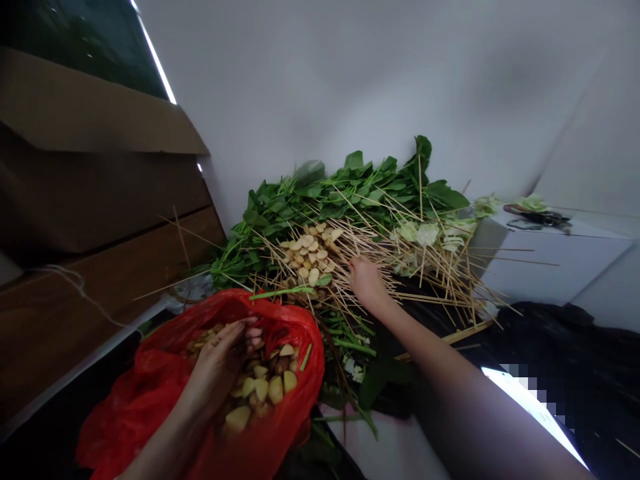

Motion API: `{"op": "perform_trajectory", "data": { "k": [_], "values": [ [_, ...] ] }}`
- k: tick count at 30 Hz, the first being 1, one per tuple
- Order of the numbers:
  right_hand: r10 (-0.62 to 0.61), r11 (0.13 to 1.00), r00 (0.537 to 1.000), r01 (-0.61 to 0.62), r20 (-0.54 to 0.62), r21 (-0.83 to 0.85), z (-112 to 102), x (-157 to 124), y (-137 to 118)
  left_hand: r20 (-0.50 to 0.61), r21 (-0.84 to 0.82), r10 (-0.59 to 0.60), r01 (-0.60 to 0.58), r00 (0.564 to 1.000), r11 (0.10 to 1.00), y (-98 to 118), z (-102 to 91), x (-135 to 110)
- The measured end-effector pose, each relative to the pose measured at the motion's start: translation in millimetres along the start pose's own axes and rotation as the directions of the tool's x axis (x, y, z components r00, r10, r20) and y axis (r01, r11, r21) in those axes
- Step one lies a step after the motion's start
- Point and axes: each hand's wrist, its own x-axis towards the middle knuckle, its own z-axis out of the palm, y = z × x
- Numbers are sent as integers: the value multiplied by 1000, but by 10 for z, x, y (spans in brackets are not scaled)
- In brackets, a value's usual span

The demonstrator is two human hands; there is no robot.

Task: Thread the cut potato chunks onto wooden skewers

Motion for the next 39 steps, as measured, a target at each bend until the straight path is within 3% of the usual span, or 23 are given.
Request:
{"op": "perform_trajectory", "data": {
  "k": [5,8,13,17,22,26,34,39],
  "values": [
    [-85,993,996,87,27,-78,-309,-250,-87,13,45,25,-25,1000,999,-13,-22,18],
    [-138,985,988,143,65,-97,-562,-495,4,21,67,51,-53,998,996,-20,-33,24],
    [-57,989,995,69,87,-134,-928,-845,576,7,64,86,-87,996,994,-4,-21,12],
    [-31,984,971,71,237,-163,-1091,-1081,929,0,86,92,-92,996,992,15,-1,16],
    [-112,961,879,214,464,-173,-1033,-1312,883,-28,116,116,-112,993,987,13,4,29],
    [-162,928,816,317,554,-195,-921,-1388,778,-28,107,114,-110,993,988,22,-1,33],
    [-250,853,784,456,569,-254,-828,-1482,791,-63,71,164,-159,985,985,82,-29,30],
    [-347,759,770,566,535,-322,-842,-1457,832,-75,25,210,-208,975,978,95,-61,50]
  ]
}}
